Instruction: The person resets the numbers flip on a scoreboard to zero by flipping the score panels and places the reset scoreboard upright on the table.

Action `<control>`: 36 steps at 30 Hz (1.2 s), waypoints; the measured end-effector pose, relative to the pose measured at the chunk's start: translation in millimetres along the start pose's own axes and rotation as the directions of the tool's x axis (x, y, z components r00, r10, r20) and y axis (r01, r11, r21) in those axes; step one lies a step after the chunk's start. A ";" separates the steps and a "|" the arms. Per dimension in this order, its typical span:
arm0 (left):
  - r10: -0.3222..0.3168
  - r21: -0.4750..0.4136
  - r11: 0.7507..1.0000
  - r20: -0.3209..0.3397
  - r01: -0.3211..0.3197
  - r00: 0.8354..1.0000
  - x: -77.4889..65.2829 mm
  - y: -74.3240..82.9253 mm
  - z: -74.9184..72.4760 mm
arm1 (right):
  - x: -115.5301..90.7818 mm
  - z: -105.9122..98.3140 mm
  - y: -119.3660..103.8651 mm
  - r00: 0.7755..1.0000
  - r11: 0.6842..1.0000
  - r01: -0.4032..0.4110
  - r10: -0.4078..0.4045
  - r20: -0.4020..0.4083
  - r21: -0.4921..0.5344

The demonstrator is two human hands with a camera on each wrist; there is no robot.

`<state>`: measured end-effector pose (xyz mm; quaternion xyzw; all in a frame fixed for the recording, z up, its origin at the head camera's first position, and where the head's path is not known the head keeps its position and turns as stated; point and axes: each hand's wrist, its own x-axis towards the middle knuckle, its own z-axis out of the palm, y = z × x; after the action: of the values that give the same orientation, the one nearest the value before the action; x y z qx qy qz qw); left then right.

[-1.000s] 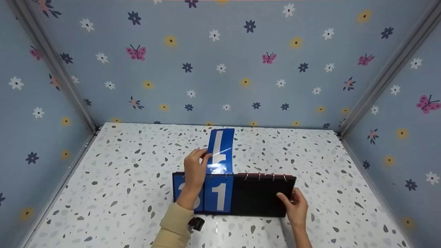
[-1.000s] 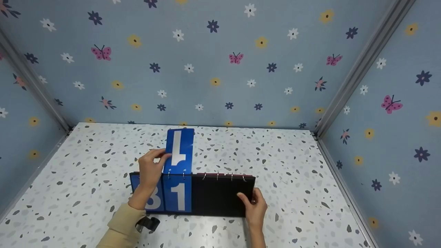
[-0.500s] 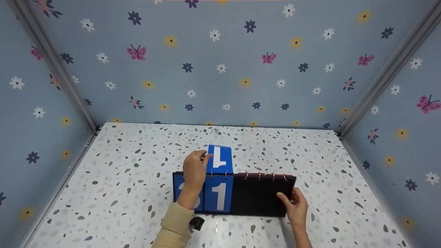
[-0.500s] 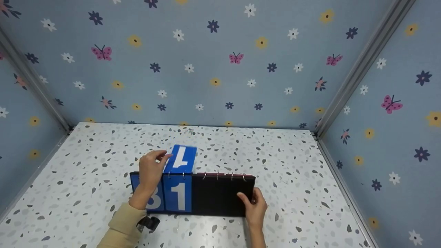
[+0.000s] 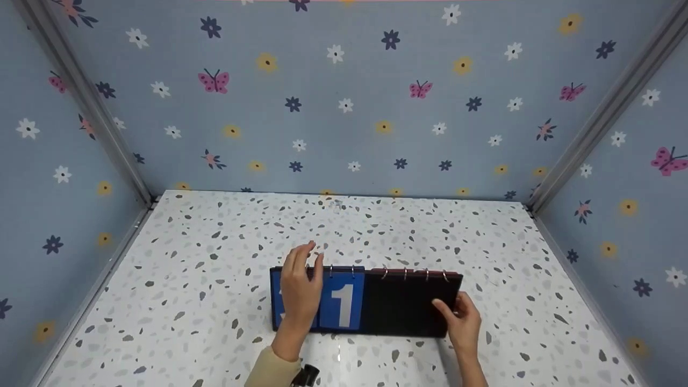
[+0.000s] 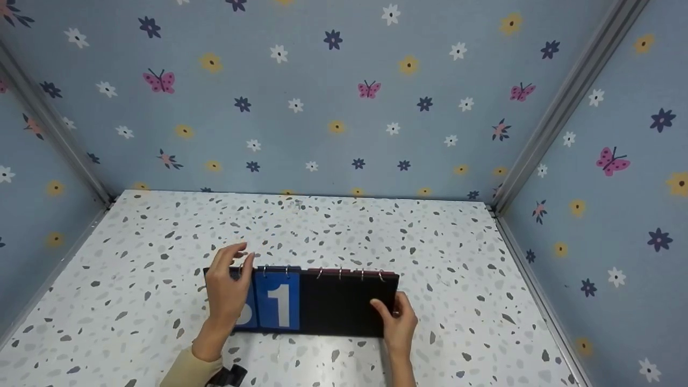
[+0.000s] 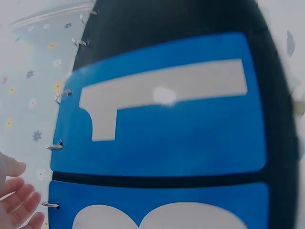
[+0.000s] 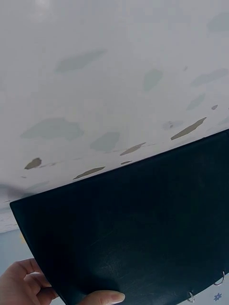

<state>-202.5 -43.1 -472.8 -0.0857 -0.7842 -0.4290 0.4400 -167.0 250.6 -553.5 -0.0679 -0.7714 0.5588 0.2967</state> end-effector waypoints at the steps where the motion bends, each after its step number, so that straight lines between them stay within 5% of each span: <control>1: -0.007 -0.009 1.000 -0.008 0.007 1.000 -3.7 2.1 -1.7 | -0.1 0.2 -0.4 1.000 1.000 -0.011 0.011 -0.006 -0.012; 10: -0.106 -0.082 0.991 0.035 0.109 0.994 -44.3 15.2 -8.8 | -0.9 -0.8 -4.1 0.998 0.997 -0.065 0.065 0.001 -0.033; 17: -0.227 -0.043 0.972 0.092 0.232 0.969 -72.4 15.4 -5.1 | -4.3 -1.7 -30.4 0.999 0.999 -0.043 0.043 0.009 -0.024; 26: -0.402 -0.069 0.907 0.156 0.416 0.902 -91.5 14.2 -1.7 | -1.2 -0.7 -10.7 0.999 0.999 -0.045 0.045 0.017 -0.028; 36: -0.534 -0.093 0.827 0.185 0.555 0.825 -87.7 6.3 -0.3 | -0.5 1.5 -0.9 1.000 1.000 -0.019 0.019 -0.004 -0.024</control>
<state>-146.7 -18.1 -535.9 0.0786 -0.7742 -0.5839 0.2312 -167.2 248.8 -553.1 -0.0799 -0.7767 0.5524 0.2919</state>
